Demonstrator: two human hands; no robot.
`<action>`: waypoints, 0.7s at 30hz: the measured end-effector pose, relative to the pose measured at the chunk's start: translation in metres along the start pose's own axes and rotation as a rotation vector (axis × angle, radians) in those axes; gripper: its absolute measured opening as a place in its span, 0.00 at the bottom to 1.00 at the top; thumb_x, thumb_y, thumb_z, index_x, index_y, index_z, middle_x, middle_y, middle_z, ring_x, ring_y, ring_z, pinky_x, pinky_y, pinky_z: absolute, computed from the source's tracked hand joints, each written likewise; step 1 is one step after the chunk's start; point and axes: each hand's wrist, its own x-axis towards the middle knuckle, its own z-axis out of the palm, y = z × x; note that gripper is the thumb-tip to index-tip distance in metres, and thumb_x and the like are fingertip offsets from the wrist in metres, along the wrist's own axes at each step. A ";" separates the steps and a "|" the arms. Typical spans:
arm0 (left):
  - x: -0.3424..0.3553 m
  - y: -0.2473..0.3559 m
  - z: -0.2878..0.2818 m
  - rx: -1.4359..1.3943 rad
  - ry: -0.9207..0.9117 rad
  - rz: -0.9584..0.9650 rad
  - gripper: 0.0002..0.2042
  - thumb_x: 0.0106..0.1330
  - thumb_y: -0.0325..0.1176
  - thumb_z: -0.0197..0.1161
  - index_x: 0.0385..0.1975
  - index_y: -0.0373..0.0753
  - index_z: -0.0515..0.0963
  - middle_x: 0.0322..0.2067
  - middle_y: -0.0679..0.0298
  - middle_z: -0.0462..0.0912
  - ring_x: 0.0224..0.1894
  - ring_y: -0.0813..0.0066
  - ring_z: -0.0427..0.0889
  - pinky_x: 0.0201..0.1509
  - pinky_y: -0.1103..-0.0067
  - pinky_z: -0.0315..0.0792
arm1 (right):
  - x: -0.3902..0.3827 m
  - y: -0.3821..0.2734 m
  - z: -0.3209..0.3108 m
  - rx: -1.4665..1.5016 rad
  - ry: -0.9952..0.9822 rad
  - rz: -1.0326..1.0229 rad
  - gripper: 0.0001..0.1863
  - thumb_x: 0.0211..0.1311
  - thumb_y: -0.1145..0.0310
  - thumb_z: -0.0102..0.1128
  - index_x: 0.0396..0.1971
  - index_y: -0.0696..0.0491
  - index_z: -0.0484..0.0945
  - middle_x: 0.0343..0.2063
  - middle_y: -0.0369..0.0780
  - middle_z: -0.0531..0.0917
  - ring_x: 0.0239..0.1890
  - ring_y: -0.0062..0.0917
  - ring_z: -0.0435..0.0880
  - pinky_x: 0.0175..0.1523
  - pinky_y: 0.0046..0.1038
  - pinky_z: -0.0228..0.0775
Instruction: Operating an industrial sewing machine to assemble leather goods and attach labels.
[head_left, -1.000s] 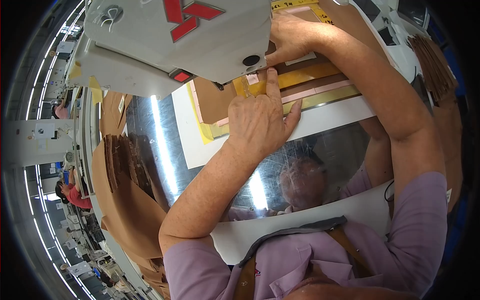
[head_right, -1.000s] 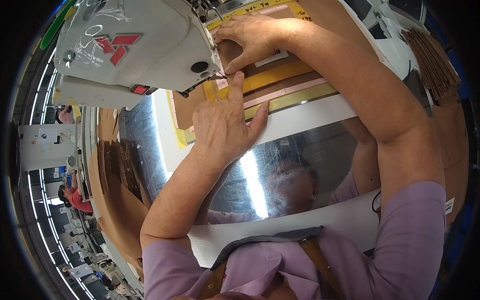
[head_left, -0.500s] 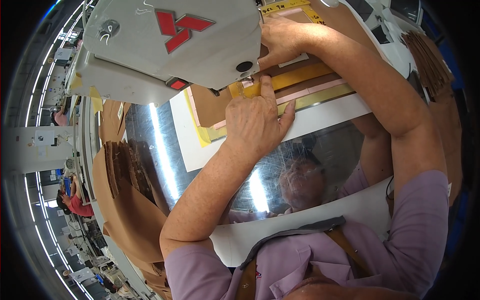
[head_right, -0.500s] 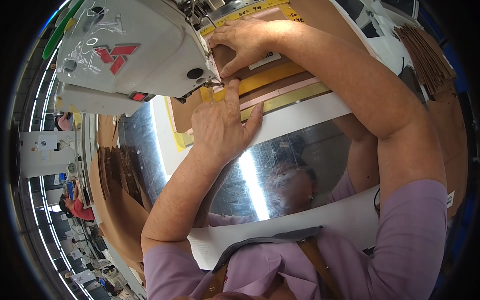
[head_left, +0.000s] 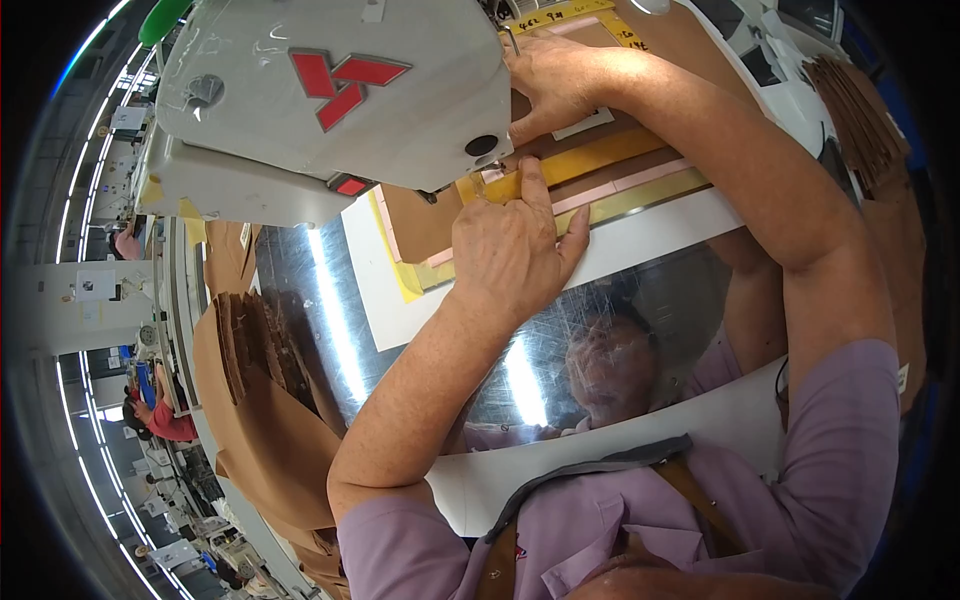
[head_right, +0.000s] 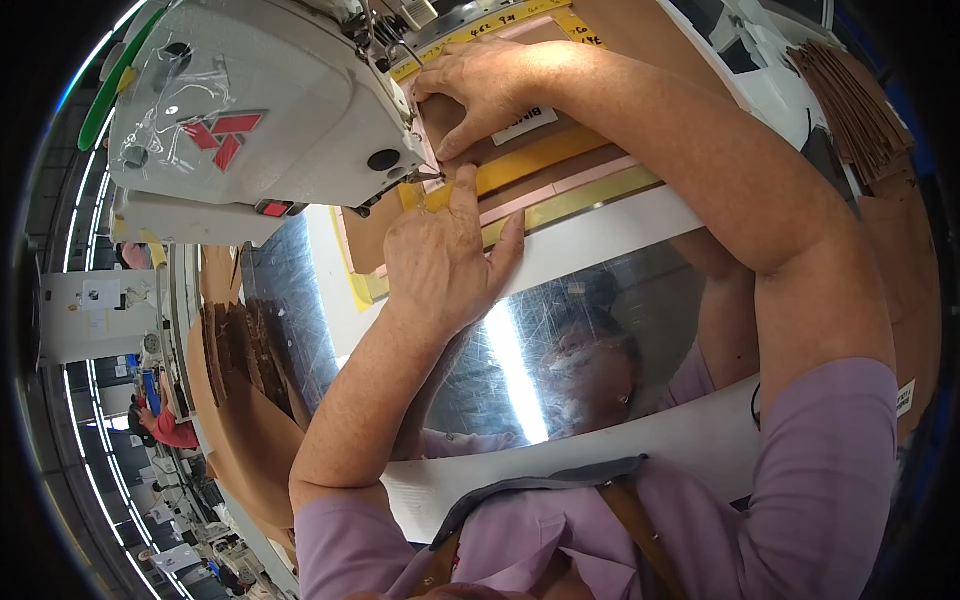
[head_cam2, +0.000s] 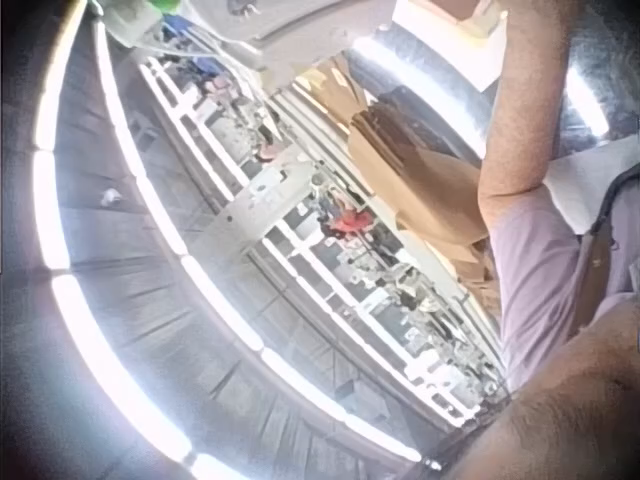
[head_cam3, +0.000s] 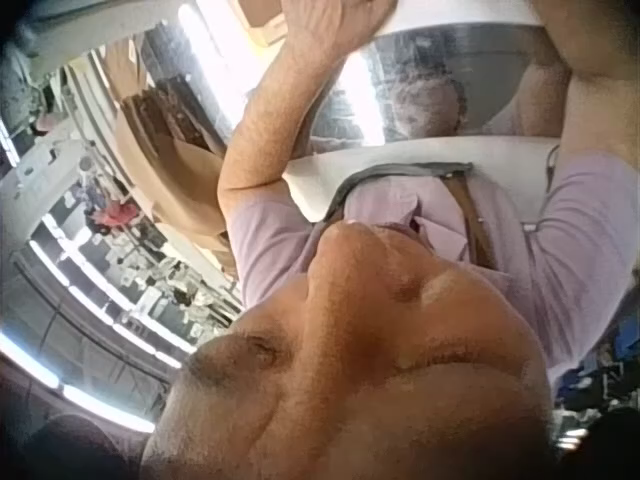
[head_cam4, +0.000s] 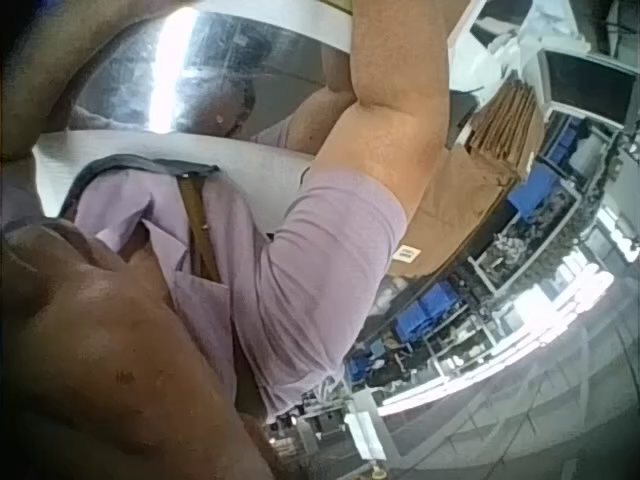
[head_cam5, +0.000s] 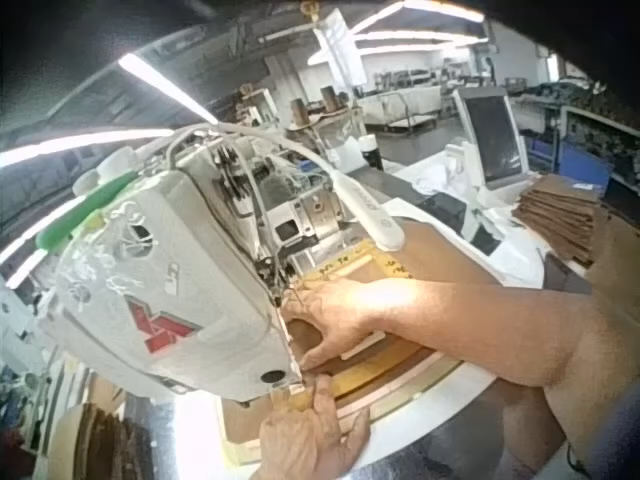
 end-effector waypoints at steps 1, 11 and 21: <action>0.001 0.001 -0.001 -0.003 -0.015 -0.013 0.35 0.73 0.53 0.53 0.61 0.21 0.72 0.15 0.57 0.81 0.22 0.61 0.83 0.31 0.69 0.77 | 0.000 0.002 0.005 -0.005 0.064 -0.001 0.46 0.51 0.38 0.71 0.67 0.48 0.73 0.65 0.42 0.76 0.69 0.36 0.70 0.74 0.38 0.61; -0.002 0.004 -0.004 -0.053 -0.034 -0.009 0.34 0.72 0.52 0.55 0.61 0.21 0.72 0.15 0.57 0.80 0.19 0.61 0.82 0.30 0.69 0.76 | -0.004 0.004 0.013 0.008 0.170 -0.043 0.40 0.54 0.41 0.69 0.64 0.47 0.76 0.62 0.40 0.78 0.67 0.34 0.72 0.71 0.40 0.63; -0.025 -0.017 -0.019 -0.120 -0.038 -0.016 0.32 0.64 0.53 0.69 0.59 0.35 0.77 0.18 0.63 0.81 0.17 0.65 0.80 0.31 0.72 0.74 | -0.008 0.018 0.051 0.014 0.401 -0.258 0.23 0.74 0.55 0.51 0.62 0.49 0.77 0.58 0.40 0.81 0.65 0.34 0.74 0.70 0.42 0.64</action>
